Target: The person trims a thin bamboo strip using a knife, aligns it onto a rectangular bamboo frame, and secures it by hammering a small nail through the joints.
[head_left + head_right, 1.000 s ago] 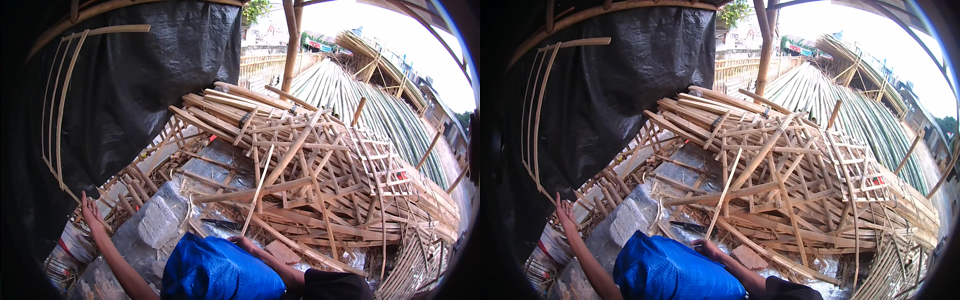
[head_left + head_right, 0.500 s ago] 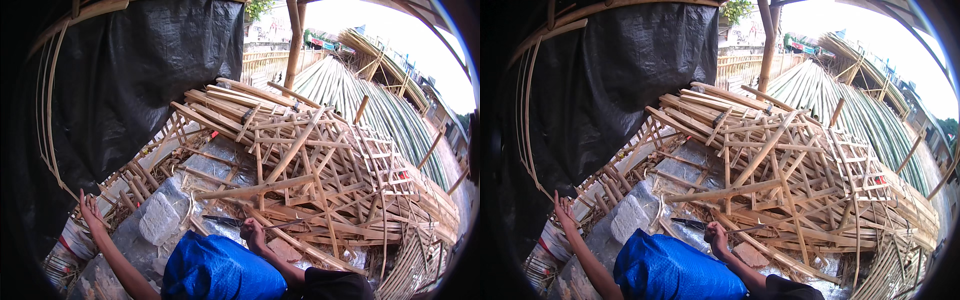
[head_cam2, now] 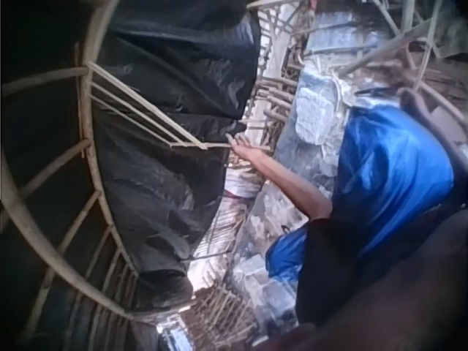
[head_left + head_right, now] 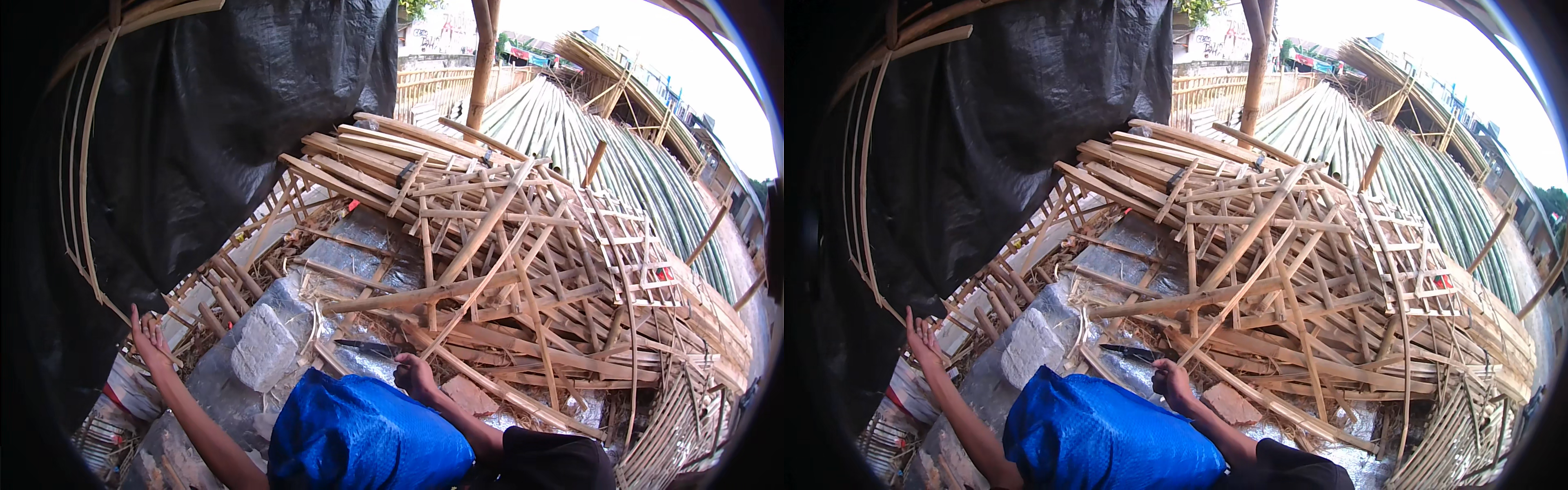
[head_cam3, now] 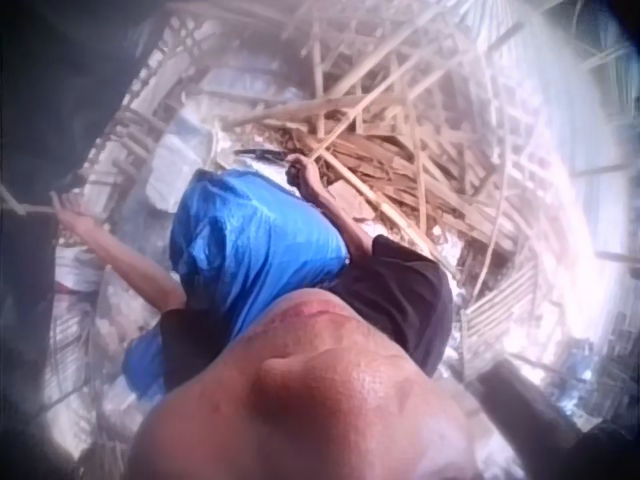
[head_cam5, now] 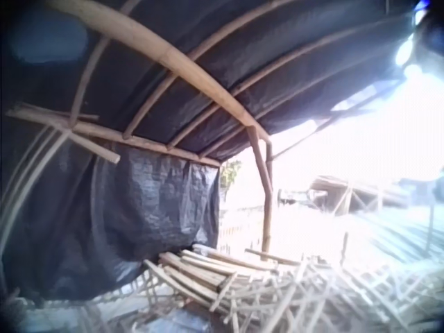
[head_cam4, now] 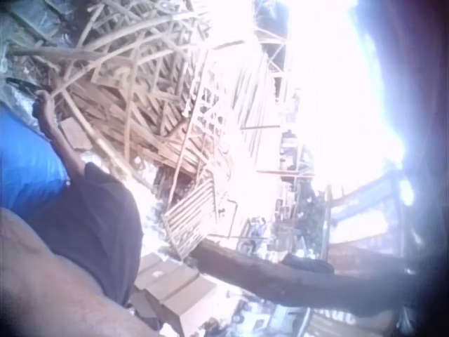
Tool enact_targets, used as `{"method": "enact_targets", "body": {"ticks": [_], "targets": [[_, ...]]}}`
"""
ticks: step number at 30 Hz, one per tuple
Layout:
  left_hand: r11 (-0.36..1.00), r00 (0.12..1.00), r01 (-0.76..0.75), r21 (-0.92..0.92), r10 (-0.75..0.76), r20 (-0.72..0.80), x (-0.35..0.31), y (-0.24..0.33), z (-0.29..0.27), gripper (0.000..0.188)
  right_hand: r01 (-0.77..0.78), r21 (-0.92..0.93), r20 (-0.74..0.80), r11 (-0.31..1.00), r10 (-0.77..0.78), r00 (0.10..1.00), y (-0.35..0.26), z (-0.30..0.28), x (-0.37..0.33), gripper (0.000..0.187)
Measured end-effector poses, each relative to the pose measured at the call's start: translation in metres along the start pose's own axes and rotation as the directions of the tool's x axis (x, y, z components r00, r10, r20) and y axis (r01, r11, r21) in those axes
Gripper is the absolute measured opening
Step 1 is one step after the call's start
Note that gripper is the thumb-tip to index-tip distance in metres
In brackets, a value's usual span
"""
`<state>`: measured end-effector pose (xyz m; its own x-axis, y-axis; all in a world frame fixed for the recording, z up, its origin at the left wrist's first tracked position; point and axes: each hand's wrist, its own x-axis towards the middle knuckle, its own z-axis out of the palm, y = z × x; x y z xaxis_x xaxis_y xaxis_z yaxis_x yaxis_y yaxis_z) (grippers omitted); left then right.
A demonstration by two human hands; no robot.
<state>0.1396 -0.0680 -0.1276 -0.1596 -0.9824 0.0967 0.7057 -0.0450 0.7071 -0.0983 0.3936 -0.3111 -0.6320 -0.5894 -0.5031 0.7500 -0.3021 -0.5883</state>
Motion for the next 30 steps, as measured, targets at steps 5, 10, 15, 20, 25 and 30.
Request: {"method": "enact_targets", "body": {"ticks": [5, 10, 15, 20, 25, 30], "targets": [[0.988, 0.984, 0.151, -0.030, -0.147, 0.100, 0.005, -0.009, 0.014, 0.046, 0.298, -0.239, 0.020, 0.924, -0.302, 0.953, -0.055, 0.009, -0.027, 0.009], [0.987, 0.982, 0.130, 0.091, -0.141, 0.128, 0.007, 0.003, -0.001, 0.044, 0.251, -0.511, 0.034, 0.822, -0.272, 0.962, -0.061, -0.008, -0.032, 0.010], [0.966, 0.977, 0.126, 0.225, -0.160, 0.141, 0.010, -0.032, -0.006, 0.038, 0.109, -0.699, -0.122, 0.707, -0.268, 0.956, -0.033, -0.087, -0.069, 0.020], [0.932, 0.982, 0.088, 0.352, -0.141, 0.127, 0.013, -0.058, -0.014, 0.018, 0.244, -0.685, -0.239, 0.686, -0.528, 0.815, -0.067, -0.113, -0.108, 0.040], [0.833, 0.995, 0.037, 0.552, -0.082, 0.057, -0.021, -0.088, 0.023, 0.019, 0.171, -0.831, -0.385, 0.529, -0.768, 0.512, -0.150, -0.140, -0.167, 0.039], [0.833, 0.976, 0.032, 0.552, -0.145, 0.162, -0.010, -0.107, 0.033, 0.025, -0.687, -0.715, -0.161, 0.127, -0.987, -0.015, -0.183, -0.169, -0.219, 0.077]]}}
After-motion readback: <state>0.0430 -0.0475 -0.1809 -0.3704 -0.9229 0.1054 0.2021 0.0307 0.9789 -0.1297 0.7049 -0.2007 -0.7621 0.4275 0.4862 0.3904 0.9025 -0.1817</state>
